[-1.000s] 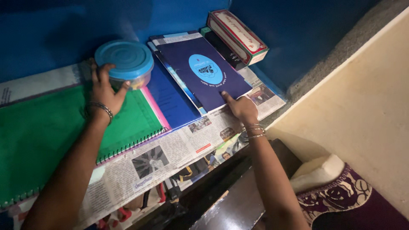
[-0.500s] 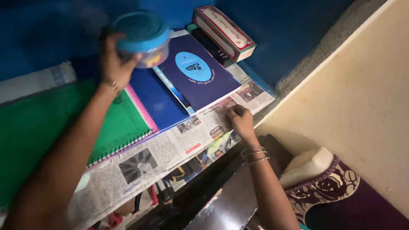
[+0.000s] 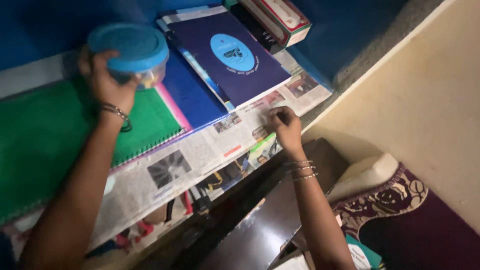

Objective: The person picks up various books and notebooks from a cluttered surface, wipes them with a cloth, and places them on a shelf. The person handles items one at a time, including a pink notebook, a green notebook, and a blue notebook, and arranges them on the shelf.

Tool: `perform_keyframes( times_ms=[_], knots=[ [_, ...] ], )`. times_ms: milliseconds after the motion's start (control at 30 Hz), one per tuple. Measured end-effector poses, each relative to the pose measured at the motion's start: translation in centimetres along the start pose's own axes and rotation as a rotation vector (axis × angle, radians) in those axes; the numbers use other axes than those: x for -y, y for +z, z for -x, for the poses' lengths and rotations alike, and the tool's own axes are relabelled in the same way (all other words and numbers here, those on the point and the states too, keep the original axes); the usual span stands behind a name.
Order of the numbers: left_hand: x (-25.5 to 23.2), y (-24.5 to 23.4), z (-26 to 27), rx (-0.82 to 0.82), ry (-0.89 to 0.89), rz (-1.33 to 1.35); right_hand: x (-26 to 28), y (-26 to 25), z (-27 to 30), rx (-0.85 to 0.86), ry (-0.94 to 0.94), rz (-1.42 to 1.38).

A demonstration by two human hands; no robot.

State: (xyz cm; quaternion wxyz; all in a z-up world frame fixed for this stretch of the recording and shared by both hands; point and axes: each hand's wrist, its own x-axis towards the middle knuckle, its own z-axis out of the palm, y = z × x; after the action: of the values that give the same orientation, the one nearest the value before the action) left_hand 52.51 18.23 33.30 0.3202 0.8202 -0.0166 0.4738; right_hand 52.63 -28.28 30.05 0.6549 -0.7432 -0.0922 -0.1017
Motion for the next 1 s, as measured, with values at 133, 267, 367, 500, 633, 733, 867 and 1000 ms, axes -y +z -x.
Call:
perform_keyframes(
  times_ms=[133, 267, 367, 500, 633, 733, 867, 1000],
  knots=[
    [0.2, -2.2, 1.8, -0.014, -0.067, 0.03, 3.4, 1.6, 3.9, -0.001, -0.158, 0.198],
    [1.1, -0.5, 0.9, -0.048, -0.166, -0.048, 6.0, 1.6, 8.3, -0.056, -0.424, 0.507],
    [2.1, 1.6, -1.2, -0.021, -0.143, -0.11, 6.3, 1.0, 11.2, -0.076, -0.234, 0.444],
    [2.6, 4.4, -5.0, 0.107, -0.241, -0.131, 5.5, 0.7, 13.1, -0.055, -0.13, 0.364],
    [1.3, 7.3, -6.8, 0.229, -0.459, -0.323, 4.0, 0.4, 14.1, -0.074, -0.053, 0.427],
    [0.8, 7.7, -5.9, 0.261, -0.478, -0.365, 2.6, -0.3, 15.2, -0.048, -0.129, 0.429],
    [1.0, 7.4, -5.5, 0.199, -0.418, -0.394, 0.8, -1.1, 17.4, -0.042, 0.028, 0.301],
    [-0.5, 5.7, -5.4, 0.199, -0.372, -0.278, 0.3, -1.0, 18.3, -0.034, 0.029, 0.306]
  ],
)
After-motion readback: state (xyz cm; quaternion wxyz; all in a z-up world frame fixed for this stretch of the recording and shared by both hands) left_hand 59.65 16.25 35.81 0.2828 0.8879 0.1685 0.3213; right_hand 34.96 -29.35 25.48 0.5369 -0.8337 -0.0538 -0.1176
